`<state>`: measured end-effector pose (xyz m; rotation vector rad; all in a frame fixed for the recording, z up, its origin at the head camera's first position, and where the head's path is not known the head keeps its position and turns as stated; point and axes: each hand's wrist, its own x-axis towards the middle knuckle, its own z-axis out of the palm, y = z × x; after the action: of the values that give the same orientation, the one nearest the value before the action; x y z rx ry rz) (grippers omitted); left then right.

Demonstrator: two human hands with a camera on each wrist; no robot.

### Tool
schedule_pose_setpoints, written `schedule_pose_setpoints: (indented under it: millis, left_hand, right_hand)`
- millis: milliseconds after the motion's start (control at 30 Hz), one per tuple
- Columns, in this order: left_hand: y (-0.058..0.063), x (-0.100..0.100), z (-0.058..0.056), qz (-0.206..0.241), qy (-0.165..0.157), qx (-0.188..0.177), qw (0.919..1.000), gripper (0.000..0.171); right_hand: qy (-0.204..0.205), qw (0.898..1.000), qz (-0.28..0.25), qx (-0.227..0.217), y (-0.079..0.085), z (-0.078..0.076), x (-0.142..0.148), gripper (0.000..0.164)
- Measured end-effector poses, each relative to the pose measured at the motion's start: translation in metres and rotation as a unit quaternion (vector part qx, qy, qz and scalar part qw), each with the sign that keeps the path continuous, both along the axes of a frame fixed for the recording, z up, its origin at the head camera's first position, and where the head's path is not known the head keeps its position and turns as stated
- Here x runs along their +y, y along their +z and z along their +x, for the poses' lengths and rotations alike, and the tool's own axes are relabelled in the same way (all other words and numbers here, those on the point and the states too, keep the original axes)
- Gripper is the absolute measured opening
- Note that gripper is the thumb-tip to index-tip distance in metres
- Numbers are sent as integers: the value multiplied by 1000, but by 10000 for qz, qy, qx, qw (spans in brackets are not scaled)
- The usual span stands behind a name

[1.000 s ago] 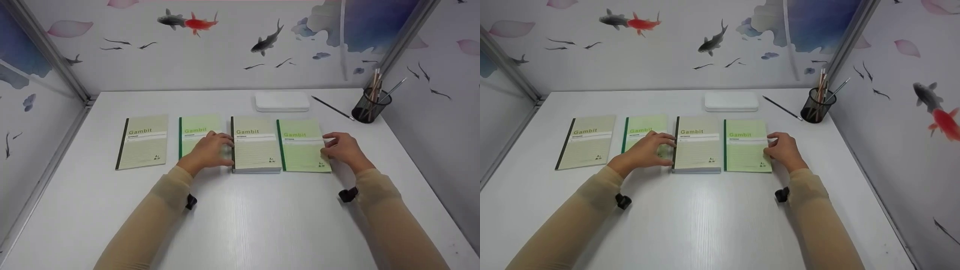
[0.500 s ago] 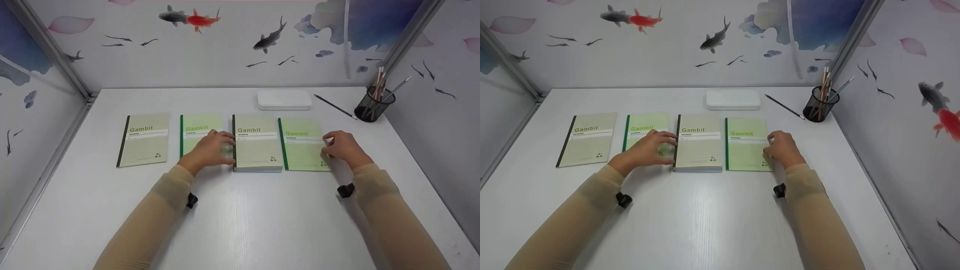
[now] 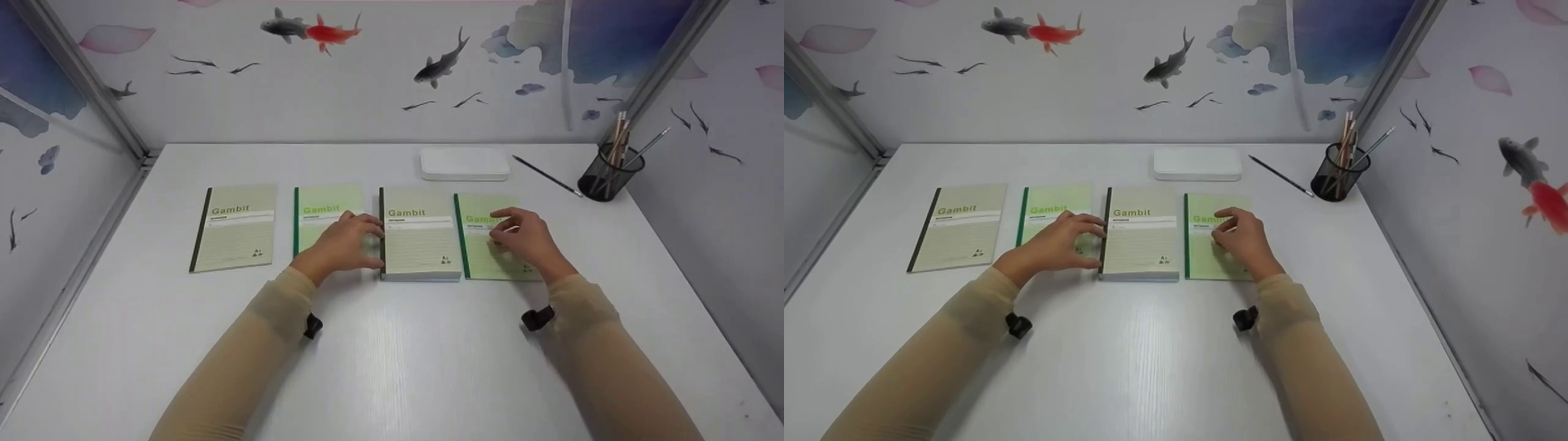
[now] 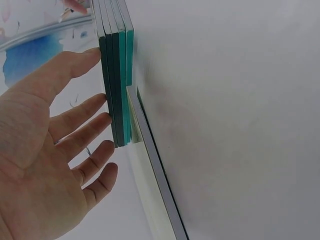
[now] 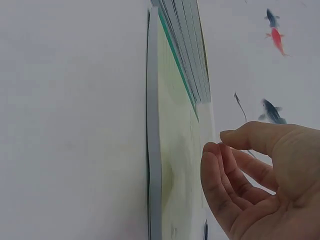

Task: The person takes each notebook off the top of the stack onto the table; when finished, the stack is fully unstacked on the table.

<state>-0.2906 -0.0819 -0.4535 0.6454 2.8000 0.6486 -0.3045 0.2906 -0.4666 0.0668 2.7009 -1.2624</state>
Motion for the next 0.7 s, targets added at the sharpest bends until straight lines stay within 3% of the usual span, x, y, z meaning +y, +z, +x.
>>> schedule_pose_setpoints:
  millis: [367, 700]
  left_hand:
    - [0, 1, 1, 29, -21, -79, 10000, 56]
    - [-1, -1, 0, 1, -40, 29, 10000, 56]
  right_hand:
    - [196, 9982, -505, -272, -8, -3, -44, 40]
    - [187, 9970, -276, -698, -3, -13, -68, 52]
